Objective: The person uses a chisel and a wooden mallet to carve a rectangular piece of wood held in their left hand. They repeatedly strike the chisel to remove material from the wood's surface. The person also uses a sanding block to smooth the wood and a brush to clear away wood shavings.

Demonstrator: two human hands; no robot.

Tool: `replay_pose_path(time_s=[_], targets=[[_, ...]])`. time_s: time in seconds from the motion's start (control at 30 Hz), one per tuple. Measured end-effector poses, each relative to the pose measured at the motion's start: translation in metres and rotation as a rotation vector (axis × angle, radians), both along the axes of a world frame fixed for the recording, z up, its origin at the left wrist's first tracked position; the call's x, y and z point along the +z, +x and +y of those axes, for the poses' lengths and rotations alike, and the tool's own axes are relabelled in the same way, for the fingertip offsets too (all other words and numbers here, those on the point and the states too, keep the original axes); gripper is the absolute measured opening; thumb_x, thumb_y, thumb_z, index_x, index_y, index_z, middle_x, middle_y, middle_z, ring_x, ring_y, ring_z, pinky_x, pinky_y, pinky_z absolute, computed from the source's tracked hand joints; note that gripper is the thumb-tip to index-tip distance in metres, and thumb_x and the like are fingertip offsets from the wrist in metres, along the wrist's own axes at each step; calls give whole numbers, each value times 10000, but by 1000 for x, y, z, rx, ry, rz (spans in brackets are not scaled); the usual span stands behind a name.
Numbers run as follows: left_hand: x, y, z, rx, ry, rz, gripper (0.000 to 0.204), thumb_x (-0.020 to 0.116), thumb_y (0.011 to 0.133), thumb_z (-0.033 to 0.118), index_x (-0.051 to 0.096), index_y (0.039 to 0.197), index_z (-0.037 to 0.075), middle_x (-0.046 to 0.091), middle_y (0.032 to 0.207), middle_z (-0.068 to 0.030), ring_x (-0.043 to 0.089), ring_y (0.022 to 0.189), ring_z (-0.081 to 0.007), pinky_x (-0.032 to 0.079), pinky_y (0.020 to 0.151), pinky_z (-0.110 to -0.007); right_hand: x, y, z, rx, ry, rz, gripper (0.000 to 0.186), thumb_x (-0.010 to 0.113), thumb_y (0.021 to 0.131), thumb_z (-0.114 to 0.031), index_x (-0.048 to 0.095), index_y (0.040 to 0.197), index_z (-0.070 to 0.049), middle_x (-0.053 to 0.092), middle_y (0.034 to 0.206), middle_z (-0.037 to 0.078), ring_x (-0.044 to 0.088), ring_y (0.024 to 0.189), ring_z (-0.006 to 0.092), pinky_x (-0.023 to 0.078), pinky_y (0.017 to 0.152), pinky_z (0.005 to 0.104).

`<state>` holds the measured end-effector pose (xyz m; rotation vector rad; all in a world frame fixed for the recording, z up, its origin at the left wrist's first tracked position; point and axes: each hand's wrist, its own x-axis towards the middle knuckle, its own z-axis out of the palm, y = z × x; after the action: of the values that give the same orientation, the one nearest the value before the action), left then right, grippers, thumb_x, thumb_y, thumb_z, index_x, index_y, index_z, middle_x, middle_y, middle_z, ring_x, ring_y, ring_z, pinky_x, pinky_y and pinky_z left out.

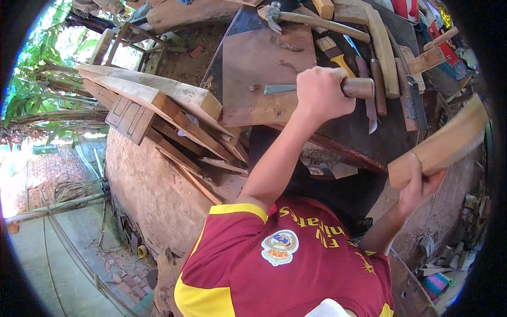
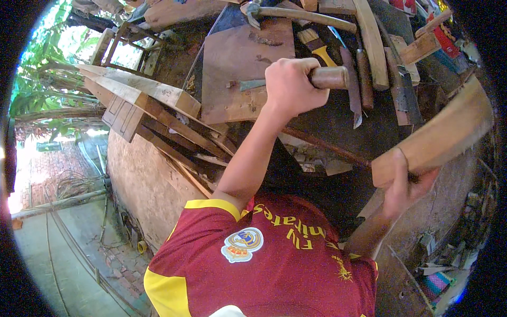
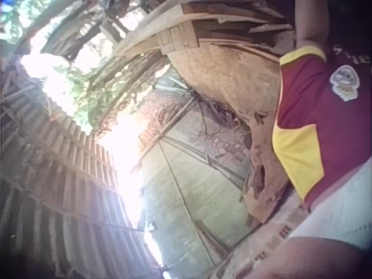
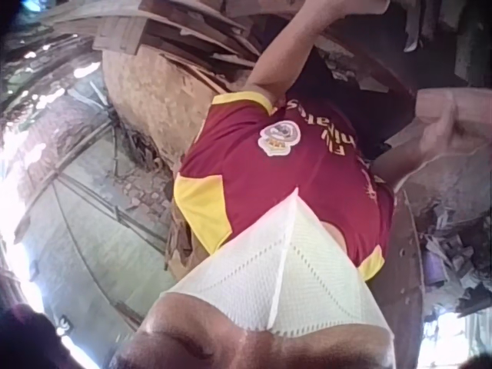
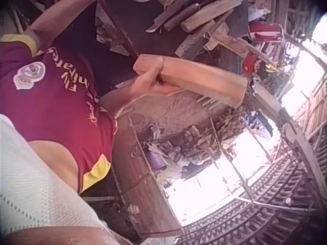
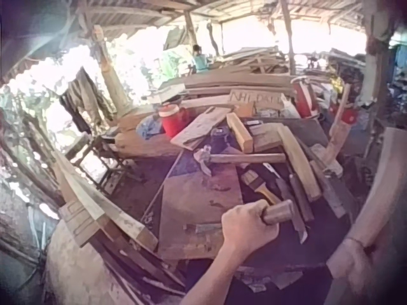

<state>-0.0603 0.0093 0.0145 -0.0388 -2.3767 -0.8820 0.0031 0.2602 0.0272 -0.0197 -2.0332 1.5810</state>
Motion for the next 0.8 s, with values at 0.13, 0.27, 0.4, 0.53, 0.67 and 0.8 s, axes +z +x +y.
replay_pose_path(time_s=[0.13,0.27,0.4,0.53,0.67,0.8], targets=[[3,3,10,-57,25,26,183,709,561,267,617,612,118,587,580,-120,607,577,-333,488,527,-407,-7,2,18,-72,-167,-33,736,788,718,-90,400,1333,27,494,1288,183,519,1132,271,460,945,398],[7,-5,19,-45,96,72,200,725,562,272,609,606,115,584,574,-118,610,580,-333,487,527,-405,9,3,32,-39,-170,45,667,754,734,-51,420,1308,20,513,1264,189,536,1114,281,485,922,404],[7,-14,21,-21,122,111,187,727,564,248,606,603,112,583,574,-119,606,579,-338,483,523,-403,40,-9,55,-40,-89,158,623,742,737,-32,436,1278,18,553,1211,197,583,1039,297,518,883,401],[10,-15,17,-18,163,98,172,722,560,225,606,606,106,583,578,-124,601,583,-349,483,525,-411,58,-27,65,-147,-186,282,598,749,737,-36,449,1251,23,571,1189,198,605,1004,309,535,872,401],[16,-11,18,0,173,79,166,708,556,230,613,613,107,587,585,-126,601,588,-355,492,538,-419,25,-48,18,-332,-86,337,562,762,741,-48,483,1220,43,575,1185,206,579,1093,314,508,916,396],[11,-6,13,19,101,23,155,694,556,243,623,614,118,594,587,-119,606,588,-349,500,544,-419,12,-35,-38,98,880,168,645,791,730,-83,465,1275,32,563,1217,204,573,1106,297,480,917,373]])
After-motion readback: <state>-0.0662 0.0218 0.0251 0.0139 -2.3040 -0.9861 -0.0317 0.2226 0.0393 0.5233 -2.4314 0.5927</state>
